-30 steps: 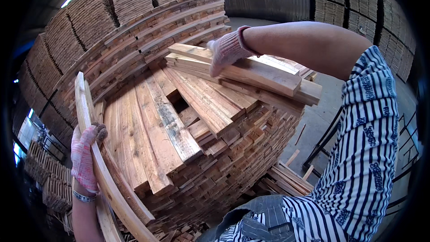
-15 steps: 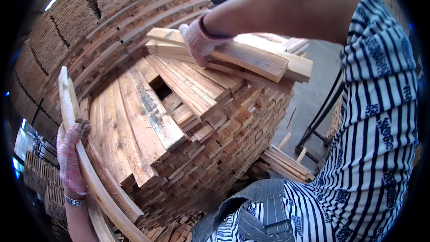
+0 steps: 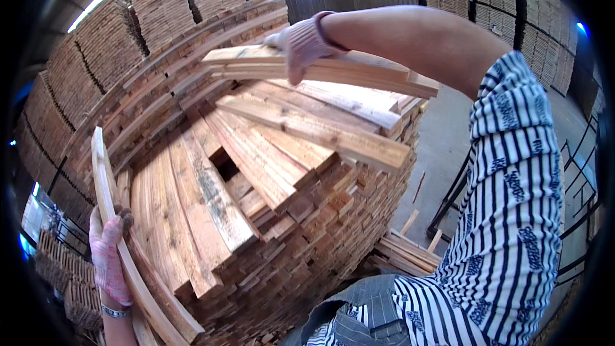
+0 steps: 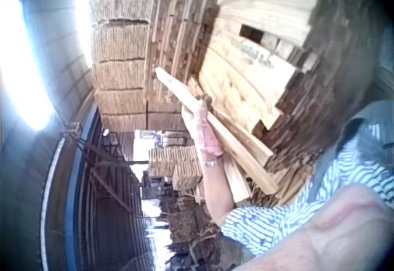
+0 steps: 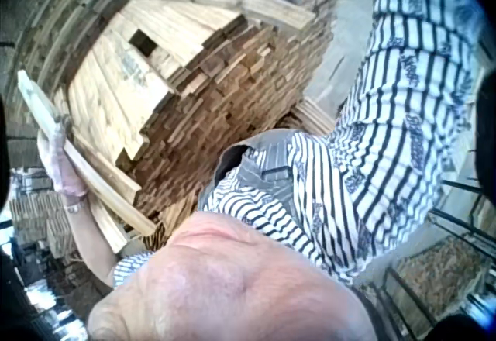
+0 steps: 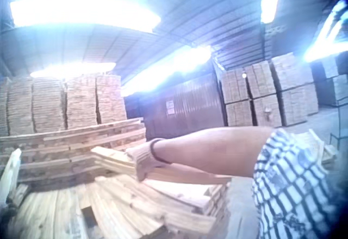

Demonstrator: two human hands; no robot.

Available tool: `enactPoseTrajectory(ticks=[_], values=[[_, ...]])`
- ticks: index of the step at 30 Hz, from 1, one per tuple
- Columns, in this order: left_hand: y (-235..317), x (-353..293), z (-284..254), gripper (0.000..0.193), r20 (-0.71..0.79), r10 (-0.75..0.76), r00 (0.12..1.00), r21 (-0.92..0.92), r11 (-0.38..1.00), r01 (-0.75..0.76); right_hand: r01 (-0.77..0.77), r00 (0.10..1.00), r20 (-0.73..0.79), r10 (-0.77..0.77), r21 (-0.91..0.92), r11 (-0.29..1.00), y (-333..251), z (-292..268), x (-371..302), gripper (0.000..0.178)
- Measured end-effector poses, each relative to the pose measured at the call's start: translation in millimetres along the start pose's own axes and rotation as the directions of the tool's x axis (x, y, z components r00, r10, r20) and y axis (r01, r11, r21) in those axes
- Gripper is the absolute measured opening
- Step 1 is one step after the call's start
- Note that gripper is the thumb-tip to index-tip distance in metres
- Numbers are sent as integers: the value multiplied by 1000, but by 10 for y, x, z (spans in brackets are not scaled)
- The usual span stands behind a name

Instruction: The person repeatedly picks up bundles of wooden planks from a lower pile and places them onto a higher stack. They adjust the planks by hand to align them with the existing stack. The task involves moving between different stacks of wood within the warehouse.

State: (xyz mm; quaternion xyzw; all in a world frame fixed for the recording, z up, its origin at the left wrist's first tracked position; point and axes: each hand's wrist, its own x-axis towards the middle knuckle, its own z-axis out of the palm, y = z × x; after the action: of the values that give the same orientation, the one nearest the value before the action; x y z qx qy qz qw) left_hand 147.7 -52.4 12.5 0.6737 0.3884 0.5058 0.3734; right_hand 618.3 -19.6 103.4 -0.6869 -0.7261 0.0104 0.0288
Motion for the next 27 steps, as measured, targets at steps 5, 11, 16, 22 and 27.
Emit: enactPoseTrajectory(ticks=[5,11,16,22,27], values=[[-7,54,91,54,-13,20,1000,15,1000,-20,-136,988,-78,132,-50,989,1079,95,173,100],[-76,136,93,59,-59,-6,998,-15,1000,5,-182,982,-32,185,74,981,1642,925,681,77],[-52,94,76,60,-75,13,997,-19,1000,-14,-85,993,-72,91,84,993,1427,947,646,68],[-15,131,218,62,-69,13,998,2,1000,-13,-109,976,-183,118,56,992,1444,471,352,48],[28,15,124,62,-80,-1,997,68,998,6,241,970,-35,-240,23,970,199,602,32,61]])
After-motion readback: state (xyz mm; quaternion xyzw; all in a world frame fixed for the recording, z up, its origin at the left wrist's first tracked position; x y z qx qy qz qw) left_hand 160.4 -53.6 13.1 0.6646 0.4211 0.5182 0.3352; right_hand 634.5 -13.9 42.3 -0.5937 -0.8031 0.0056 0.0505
